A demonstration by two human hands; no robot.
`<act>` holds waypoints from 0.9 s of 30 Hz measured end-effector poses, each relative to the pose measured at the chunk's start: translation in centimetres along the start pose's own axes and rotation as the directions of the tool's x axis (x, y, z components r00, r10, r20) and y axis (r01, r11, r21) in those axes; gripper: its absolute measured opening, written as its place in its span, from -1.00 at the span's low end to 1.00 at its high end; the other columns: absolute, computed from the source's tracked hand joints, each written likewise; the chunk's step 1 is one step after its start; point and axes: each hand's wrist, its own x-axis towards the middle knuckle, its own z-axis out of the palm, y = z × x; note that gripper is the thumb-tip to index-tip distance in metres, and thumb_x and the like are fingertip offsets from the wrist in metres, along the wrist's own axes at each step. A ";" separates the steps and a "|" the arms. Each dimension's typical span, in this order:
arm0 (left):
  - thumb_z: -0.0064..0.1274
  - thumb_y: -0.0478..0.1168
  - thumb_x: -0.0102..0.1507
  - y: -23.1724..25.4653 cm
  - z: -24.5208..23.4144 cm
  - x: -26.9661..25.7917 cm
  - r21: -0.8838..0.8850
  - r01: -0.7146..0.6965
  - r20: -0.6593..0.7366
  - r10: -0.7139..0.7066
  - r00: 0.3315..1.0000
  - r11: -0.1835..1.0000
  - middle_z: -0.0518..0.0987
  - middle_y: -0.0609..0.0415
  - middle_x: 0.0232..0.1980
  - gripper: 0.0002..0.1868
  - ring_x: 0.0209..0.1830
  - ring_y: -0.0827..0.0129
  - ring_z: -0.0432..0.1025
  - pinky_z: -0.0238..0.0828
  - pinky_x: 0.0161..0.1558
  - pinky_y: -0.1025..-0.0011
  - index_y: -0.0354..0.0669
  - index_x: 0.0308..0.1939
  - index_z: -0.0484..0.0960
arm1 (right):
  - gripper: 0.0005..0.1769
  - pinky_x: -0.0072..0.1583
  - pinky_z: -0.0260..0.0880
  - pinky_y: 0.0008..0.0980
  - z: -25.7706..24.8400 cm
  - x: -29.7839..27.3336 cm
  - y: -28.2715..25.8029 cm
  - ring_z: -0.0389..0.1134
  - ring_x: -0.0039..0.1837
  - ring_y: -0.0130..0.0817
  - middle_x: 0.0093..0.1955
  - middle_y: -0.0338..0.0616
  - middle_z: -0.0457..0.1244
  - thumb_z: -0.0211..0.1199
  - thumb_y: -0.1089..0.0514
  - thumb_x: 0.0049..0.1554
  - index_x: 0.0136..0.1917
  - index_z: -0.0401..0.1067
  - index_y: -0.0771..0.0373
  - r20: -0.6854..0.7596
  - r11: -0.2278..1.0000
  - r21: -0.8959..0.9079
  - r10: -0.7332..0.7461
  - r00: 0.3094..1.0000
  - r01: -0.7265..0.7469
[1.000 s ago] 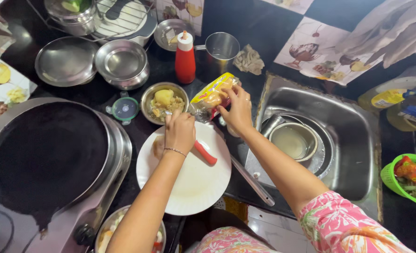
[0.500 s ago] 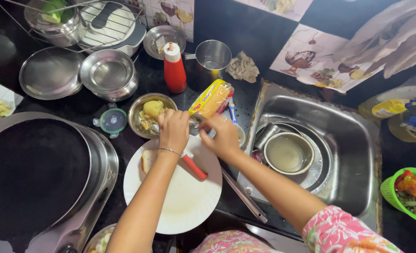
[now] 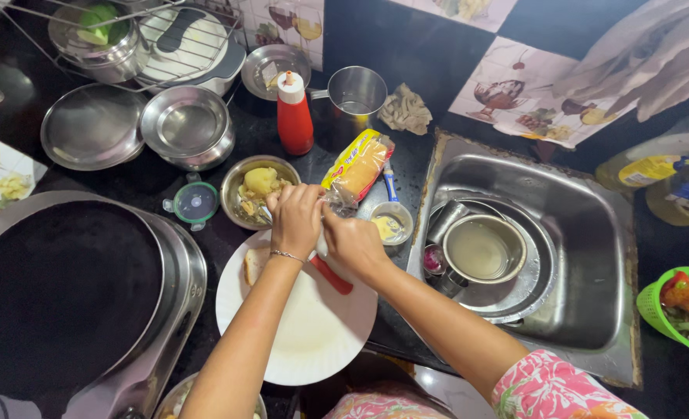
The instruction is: The person assembles sandwiches at a kitchen counter. They place cucumber and tomato slices on bread slices, spread a chutney or potato mixture onto the bread with a knife, stack the slices together, and squeeze ketchup from a red squeeze bottle onto the top slice.
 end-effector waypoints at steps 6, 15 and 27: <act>0.14 -0.21 0.26 -0.1 -0.3 -0.2 -0.037 0.015 0.016 -0.014 1.000 0.999 0.58 0.15 -0.19 -0.94 -0.07 0.18 0.42 0.13 0.09 0.10 -0.01 -0.20 0.64 | -0.72 -0.28 0.36 0.01 -0.8 0.4 -0.9 0.40 -0.34 0.07 -0.40 0.10 0.34 0.19 0.06 0.21 0.13 0.42 0.23 -0.012 0.995 -0.061 -0.085 0.996 0.084; 0.13 -0.23 0.23 -0.8 0.2 -0.7 -0.032 -0.028 0.033 0.029 0.999 0.999 0.57 0.14 -0.17 -0.90 -0.04 0.18 0.44 0.14 0.09 0.10 -0.07 -0.17 0.61 | -0.57 -0.29 0.37 -0.02 0.1 -0.5 -1.1 0.40 -0.36 0.06 -0.41 0.13 0.33 0.14 0.04 0.23 0.16 0.33 0.48 -0.062 0.973 -0.179 0.138 0.988 -0.147; 0.12 -0.39 0.15 -1.4 0.3 -0.6 -0.053 -0.039 0.059 0.043 0.997 0.998 0.56 0.17 -0.14 -0.66 -0.01 0.25 0.43 0.18 0.14 0.12 0.04 -0.05 0.77 | -0.76 -0.27 0.36 -0.05 0.5 2.0 1.5 0.43 -0.31 -0.04 -0.40 0.02 0.34 0.19 0.01 0.27 -0.06 0.42 0.25 -0.101 0.955 -0.283 0.065 0.993 -0.091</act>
